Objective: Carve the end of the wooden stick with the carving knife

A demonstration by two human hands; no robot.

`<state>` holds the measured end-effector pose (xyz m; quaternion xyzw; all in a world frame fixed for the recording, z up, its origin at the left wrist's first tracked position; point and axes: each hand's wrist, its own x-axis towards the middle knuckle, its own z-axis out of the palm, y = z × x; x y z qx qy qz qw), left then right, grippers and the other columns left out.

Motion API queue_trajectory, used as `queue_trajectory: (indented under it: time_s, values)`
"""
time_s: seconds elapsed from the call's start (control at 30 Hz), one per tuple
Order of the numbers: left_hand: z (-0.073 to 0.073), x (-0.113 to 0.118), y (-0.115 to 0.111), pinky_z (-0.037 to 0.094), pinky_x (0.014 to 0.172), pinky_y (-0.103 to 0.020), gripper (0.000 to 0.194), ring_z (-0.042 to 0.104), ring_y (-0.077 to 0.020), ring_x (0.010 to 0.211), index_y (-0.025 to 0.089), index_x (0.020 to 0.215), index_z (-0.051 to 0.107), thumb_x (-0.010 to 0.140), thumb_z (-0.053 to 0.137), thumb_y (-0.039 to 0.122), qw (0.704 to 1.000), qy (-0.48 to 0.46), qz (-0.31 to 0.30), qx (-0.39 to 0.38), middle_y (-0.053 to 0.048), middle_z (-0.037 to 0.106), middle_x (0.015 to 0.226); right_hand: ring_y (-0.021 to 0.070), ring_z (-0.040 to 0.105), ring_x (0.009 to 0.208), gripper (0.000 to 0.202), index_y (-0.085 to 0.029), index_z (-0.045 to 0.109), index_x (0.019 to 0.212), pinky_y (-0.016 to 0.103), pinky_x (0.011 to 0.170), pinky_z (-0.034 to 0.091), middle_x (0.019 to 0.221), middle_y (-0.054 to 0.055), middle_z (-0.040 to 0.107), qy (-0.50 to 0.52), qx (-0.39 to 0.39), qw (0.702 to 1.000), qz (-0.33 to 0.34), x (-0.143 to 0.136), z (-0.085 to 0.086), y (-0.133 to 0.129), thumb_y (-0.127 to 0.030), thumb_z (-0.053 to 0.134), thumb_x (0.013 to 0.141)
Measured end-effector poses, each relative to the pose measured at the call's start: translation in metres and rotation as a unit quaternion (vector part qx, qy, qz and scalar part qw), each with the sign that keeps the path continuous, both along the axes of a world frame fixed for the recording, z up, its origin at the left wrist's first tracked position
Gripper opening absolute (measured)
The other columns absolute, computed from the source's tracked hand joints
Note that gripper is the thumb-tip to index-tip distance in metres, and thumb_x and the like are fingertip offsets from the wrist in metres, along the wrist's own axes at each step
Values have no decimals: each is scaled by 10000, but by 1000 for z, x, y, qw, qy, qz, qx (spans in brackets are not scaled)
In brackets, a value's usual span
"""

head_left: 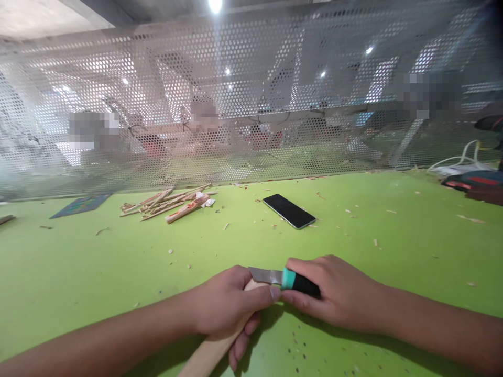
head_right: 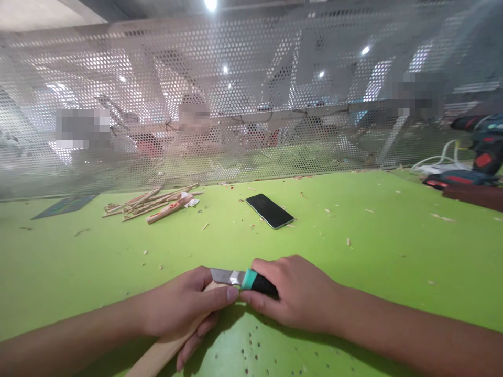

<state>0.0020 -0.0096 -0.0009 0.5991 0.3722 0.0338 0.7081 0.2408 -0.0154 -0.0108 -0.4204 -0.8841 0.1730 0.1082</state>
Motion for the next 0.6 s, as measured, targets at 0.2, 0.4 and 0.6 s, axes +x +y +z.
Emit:
queue_trajectory:
  time_s: [0.2, 0.4, 0.6]
  values:
    - [1, 1, -1, 406, 343, -191, 541, 521, -115, 328, 207, 690, 486, 872, 574, 709, 1000, -11, 4, 1, 58, 494, 486, 150, 528, 545, 439, -207, 574, 855, 262, 517, 227, 692, -2, 648, 1, -5, 1000, -2, 0, 0, 1, -621, 521, 988]
    - [2, 0, -1, 413, 359, -184, 519, 518, -105, 329, 204, 681, 477, 902, 548, 669, 1000, -4, -2, 5, 58, 491, 482, 156, 535, 554, 424, -209, 569, 854, 261, 525, 231, 701, -1, 648, -1, -7, 1000, -4, 0, 1, 0, -609, 530, 987]
    - [3, 0, -1, 414, 360, -183, 482, 529, -107, 336, 207, 713, 481, 909, 558, 641, 1000, -5, -1, 1, 63, 502, 500, 153, 520, 550, 416, -208, 565, 848, 261, 523, 229, 697, -5, 637, -1, -10, 1000, -4, 0, 0, 0, -600, 542, 984]
